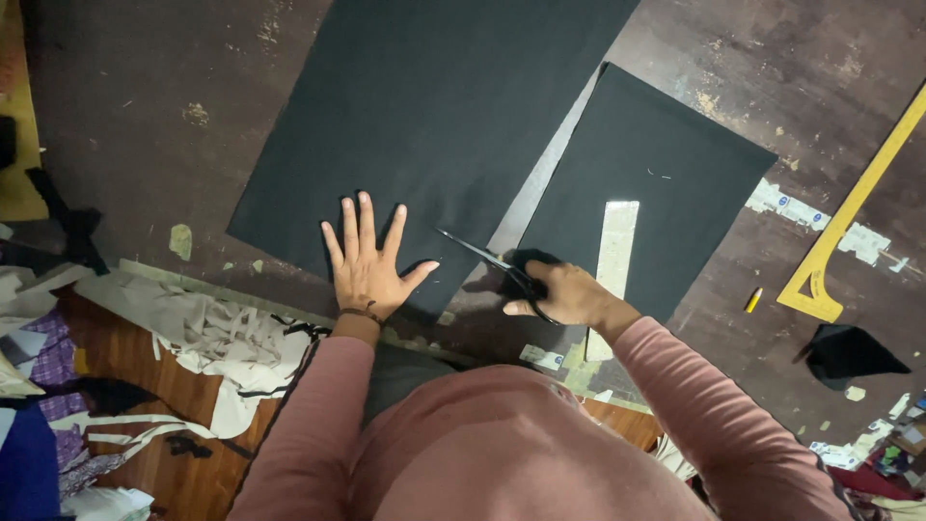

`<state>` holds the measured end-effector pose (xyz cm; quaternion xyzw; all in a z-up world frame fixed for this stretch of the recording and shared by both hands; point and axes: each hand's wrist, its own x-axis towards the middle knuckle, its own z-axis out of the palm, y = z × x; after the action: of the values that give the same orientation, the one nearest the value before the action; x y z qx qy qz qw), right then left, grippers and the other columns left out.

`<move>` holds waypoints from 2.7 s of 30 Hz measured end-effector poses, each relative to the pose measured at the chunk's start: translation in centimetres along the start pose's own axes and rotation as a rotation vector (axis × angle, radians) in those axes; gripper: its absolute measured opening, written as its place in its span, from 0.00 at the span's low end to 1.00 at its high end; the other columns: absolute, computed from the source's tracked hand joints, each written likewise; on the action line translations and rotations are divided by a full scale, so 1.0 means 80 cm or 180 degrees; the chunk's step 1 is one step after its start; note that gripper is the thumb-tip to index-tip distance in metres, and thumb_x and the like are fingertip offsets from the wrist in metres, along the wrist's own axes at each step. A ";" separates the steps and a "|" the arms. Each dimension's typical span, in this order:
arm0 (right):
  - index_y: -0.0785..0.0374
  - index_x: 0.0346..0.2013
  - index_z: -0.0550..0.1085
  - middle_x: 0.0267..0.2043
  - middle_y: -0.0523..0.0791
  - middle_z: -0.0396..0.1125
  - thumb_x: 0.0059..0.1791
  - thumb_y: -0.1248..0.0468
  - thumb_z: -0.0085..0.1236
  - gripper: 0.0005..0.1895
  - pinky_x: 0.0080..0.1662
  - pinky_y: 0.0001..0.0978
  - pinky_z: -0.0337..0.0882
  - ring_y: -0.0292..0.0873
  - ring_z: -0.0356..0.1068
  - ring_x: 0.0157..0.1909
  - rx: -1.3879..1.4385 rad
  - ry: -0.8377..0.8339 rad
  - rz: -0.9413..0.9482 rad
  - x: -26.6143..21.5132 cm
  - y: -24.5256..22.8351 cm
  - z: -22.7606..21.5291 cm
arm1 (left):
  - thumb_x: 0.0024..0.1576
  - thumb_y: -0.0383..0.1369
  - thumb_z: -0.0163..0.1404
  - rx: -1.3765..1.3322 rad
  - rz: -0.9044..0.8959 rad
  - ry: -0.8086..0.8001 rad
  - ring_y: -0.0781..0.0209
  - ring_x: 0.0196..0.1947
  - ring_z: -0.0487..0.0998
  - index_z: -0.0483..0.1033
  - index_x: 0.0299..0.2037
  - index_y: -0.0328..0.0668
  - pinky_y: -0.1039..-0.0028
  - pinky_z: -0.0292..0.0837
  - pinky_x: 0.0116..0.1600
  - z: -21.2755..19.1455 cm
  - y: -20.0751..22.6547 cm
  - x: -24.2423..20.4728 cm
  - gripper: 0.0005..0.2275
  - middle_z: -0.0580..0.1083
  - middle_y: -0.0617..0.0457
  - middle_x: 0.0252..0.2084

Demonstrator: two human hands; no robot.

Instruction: The person measures a large piece of black fabric using a ruler and a set square, then cuts it into smaller rectangular pieces using scissors. The person repeatedly aligns the ruler and cuts along the edge to create straight lines, eventually folding the resulting fabric pieces.

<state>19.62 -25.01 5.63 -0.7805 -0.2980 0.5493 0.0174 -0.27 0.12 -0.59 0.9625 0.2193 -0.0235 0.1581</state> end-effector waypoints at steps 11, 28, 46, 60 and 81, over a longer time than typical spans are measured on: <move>0.49 0.35 0.72 0.35 0.49 0.76 0.39 0.27 0.59 0.32 0.51 0.49 0.75 0.58 0.77 0.47 -0.0087 0.0022 0.0116 0.014 -0.030 -0.010 | 0.54 0.68 0.43 0.0013 0.0052 0.0157 0.34 0.78 0.40 0.54 0.76 0.61 0.32 0.28 0.72 0.005 -0.006 0.001 0.41 0.47 0.35 0.78; 0.54 0.37 0.72 0.38 0.53 0.76 0.42 0.29 0.55 0.33 0.54 0.54 0.74 0.62 0.76 0.49 -0.0102 -0.0093 0.0154 0.032 -0.081 -0.031 | 0.53 0.69 0.43 0.0000 -0.0029 0.0409 0.40 0.78 0.46 0.58 0.74 0.40 0.37 0.30 0.76 0.010 -0.010 0.002 0.46 0.52 0.38 0.78; 0.49 0.34 0.71 0.33 0.49 0.75 0.43 0.34 0.59 0.25 0.51 0.48 0.76 0.57 0.77 0.46 -0.0409 0.0238 0.0086 0.068 -0.131 -0.028 | 0.54 0.70 0.40 -0.0122 -0.0020 0.0704 0.40 0.77 0.52 0.60 0.72 0.38 0.36 0.37 0.75 0.009 -0.015 0.002 0.46 0.56 0.37 0.76; 0.48 0.47 0.74 0.42 0.45 0.77 0.42 0.49 0.59 0.20 0.54 0.52 0.75 0.56 0.77 0.51 -0.0514 0.0159 -0.0038 0.094 -0.145 -0.032 | 0.58 0.67 0.37 -0.0056 -0.0010 0.0606 0.40 0.77 0.52 0.60 0.72 0.39 0.35 0.39 0.74 0.009 -0.021 0.004 0.42 0.56 0.38 0.76; 0.49 0.37 0.73 0.36 0.47 0.76 0.44 0.51 0.57 0.11 0.52 0.52 0.75 0.57 0.77 0.47 -0.0546 0.0300 0.0111 0.125 -0.218 -0.052 | 0.63 0.60 0.31 0.0179 -0.0108 0.0301 0.43 0.78 0.48 0.53 0.75 0.44 0.38 0.39 0.74 0.013 -0.025 0.003 0.36 0.52 0.42 0.78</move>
<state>17.66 -4.61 5.01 -0.8092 -0.3292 0.4846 -0.0451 -0.86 1.61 -2.16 0.9627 0.2420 0.0132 0.1201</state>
